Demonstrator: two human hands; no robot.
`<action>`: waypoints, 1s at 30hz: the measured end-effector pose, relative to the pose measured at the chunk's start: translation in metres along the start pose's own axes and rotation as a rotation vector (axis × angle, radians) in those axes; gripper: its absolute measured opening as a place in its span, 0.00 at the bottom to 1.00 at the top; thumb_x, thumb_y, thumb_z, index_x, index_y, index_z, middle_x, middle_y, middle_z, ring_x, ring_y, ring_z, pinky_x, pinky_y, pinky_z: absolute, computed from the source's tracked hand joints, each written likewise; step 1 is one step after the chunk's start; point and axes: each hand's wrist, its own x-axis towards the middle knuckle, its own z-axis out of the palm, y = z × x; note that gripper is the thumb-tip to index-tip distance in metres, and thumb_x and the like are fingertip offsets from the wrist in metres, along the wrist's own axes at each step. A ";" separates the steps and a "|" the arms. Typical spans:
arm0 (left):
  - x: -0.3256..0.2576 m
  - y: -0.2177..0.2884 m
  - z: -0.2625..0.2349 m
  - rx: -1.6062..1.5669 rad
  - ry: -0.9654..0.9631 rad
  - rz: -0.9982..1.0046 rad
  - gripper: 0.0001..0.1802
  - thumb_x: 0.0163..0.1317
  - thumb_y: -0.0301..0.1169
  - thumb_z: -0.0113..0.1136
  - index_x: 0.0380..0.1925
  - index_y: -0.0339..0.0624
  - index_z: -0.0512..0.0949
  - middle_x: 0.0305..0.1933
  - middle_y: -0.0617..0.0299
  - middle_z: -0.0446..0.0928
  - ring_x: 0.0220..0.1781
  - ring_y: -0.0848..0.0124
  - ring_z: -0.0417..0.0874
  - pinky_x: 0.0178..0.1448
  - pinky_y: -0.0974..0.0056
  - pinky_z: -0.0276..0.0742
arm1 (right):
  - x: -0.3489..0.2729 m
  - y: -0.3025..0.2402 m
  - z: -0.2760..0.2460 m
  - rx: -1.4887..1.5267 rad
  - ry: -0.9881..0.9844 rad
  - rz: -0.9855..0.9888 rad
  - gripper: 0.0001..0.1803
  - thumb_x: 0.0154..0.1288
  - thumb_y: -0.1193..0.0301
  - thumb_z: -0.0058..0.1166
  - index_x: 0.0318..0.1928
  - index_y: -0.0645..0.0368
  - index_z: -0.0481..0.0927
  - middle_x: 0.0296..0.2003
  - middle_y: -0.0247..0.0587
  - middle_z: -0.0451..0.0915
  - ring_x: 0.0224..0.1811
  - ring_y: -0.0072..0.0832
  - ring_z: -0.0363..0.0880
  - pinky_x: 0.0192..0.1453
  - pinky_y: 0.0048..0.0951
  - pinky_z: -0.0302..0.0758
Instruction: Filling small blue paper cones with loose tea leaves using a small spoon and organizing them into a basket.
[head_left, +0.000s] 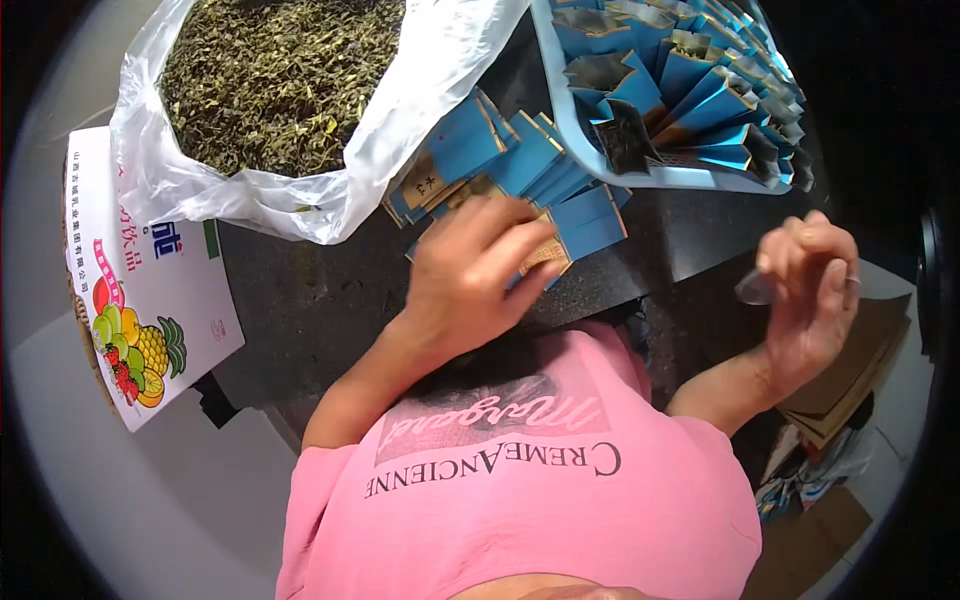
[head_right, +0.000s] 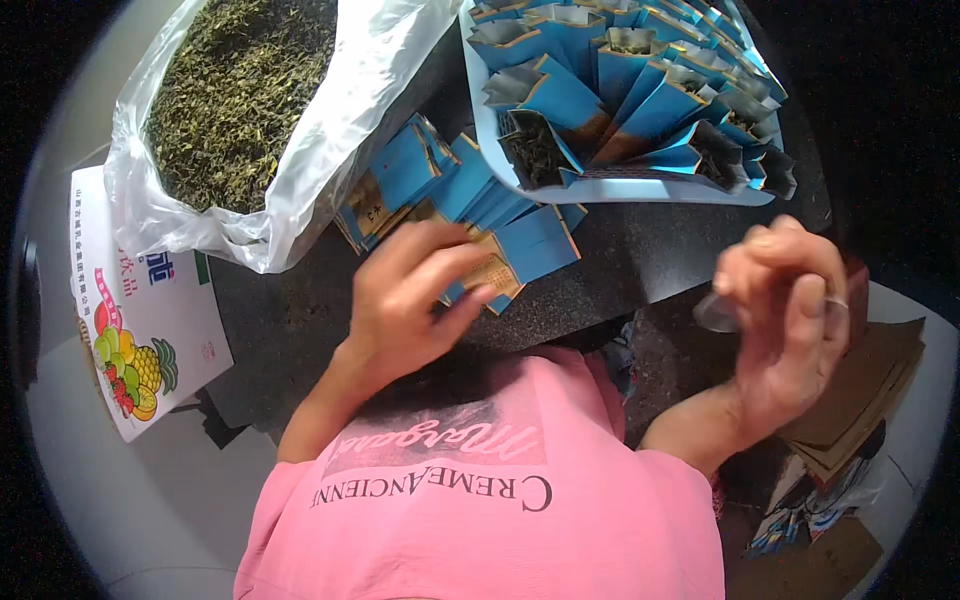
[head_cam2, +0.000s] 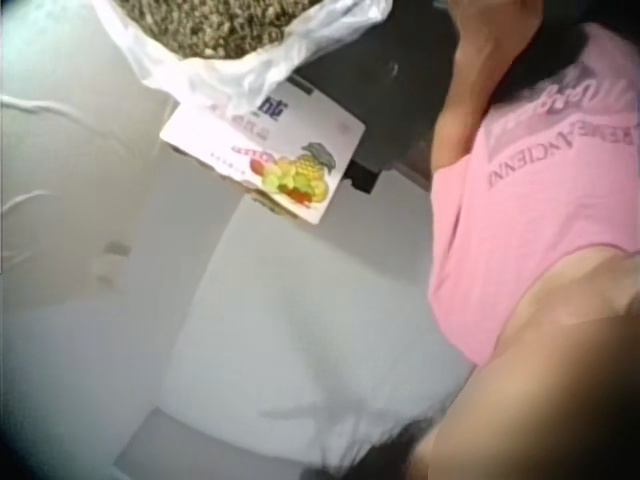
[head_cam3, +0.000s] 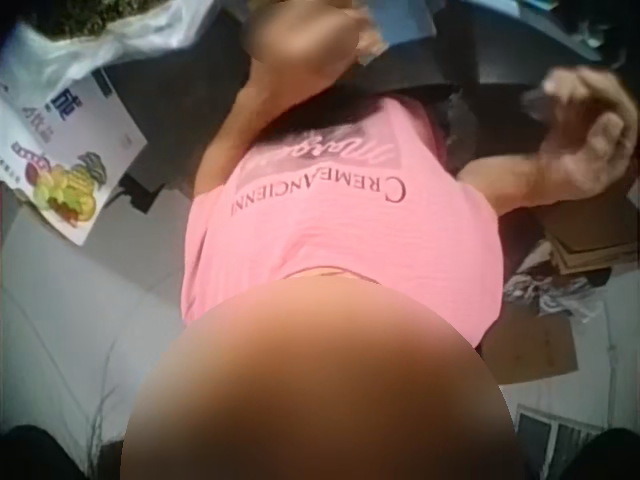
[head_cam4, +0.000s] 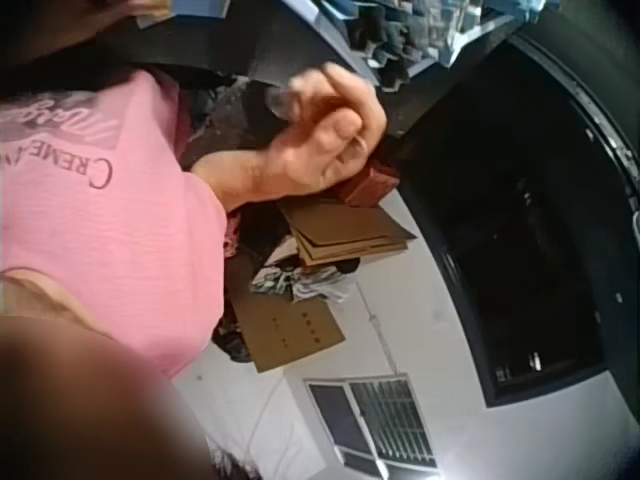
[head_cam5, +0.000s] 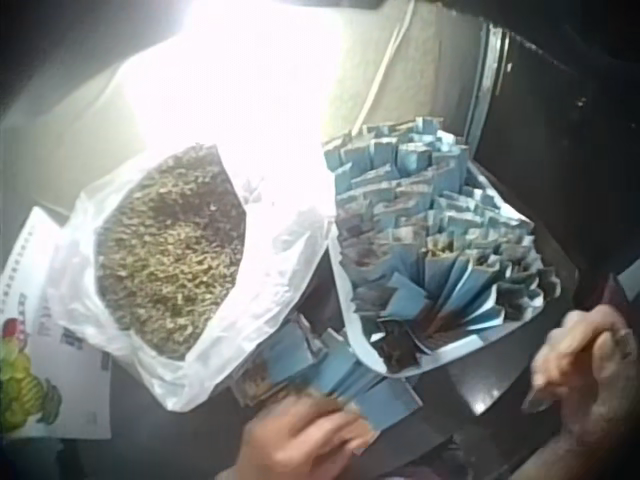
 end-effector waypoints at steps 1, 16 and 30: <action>0.008 0.006 0.006 0.105 -0.038 0.011 0.21 0.46 0.28 0.73 0.42 0.38 0.80 0.43 0.54 0.78 0.41 0.59 0.80 0.45 0.62 0.78 | 0.007 0.001 0.012 0.177 -0.087 0.017 0.22 0.77 0.59 0.41 0.47 0.69 0.76 0.29 0.42 0.72 0.30 0.24 0.70 0.38 0.25 0.68; 0.012 -0.001 0.028 0.218 -0.078 -0.051 0.12 0.50 0.23 0.66 0.36 0.36 0.79 0.43 0.57 0.77 0.39 0.60 0.80 0.39 0.61 0.78 | 0.012 0.016 0.034 0.333 -0.200 0.179 0.29 0.76 0.51 0.41 0.41 0.69 0.81 0.23 0.37 0.72 0.19 0.18 0.73 0.23 0.17 0.59; -0.001 0.029 -0.077 -0.272 0.308 0.016 0.12 0.43 0.15 0.69 0.30 0.37 0.83 0.31 0.57 0.78 0.28 0.71 0.78 0.28 0.71 0.70 | 0.038 -0.019 0.039 0.424 -0.186 0.013 0.17 0.77 0.60 0.43 0.43 0.63 0.72 0.28 0.35 0.65 0.22 0.16 0.63 0.23 0.16 0.64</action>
